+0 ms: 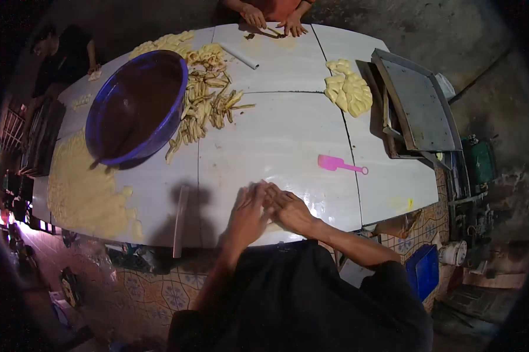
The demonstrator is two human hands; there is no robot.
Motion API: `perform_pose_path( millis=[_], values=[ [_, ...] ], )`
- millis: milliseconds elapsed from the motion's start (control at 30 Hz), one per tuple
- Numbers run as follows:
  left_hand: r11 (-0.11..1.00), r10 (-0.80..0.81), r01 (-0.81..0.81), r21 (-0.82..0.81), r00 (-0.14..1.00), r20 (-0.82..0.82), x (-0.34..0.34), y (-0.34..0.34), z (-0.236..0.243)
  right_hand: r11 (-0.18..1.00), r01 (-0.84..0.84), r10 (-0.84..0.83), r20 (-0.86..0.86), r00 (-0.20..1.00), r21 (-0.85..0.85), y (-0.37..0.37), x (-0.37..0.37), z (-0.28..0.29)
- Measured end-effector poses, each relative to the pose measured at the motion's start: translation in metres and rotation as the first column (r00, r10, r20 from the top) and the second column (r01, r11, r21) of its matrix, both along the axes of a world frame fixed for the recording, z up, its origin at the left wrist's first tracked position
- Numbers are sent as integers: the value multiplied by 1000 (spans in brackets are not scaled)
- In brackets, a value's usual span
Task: The person flattens portions of dough, spreads chocolate filling over them using a spatula, adds banana slices, rolls the dough by hand, and arranges the rolled pastries onto a baking tray.
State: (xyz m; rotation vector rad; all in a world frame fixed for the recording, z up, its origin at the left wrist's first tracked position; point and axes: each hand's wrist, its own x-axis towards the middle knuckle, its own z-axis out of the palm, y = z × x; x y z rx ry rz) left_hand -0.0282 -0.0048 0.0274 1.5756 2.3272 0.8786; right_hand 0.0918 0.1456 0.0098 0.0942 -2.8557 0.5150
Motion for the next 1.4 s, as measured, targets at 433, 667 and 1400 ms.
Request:
perform_pose_path(
  millis=[433,667,1400],
  values=[
    [223,772,-964,-143,264,-578,-19,-118,-3,996,84,-84,135,987,7,25,7,-5],
    [979,172,-135,151,948,-268,-15,-65,-37,988,-61,38,-158,987,-145,30,17,29],
    [869,440,-494,31,743,-504,-100,97,-32,870,493,-491,-59,869,28,66,-78,6]
  ],
)
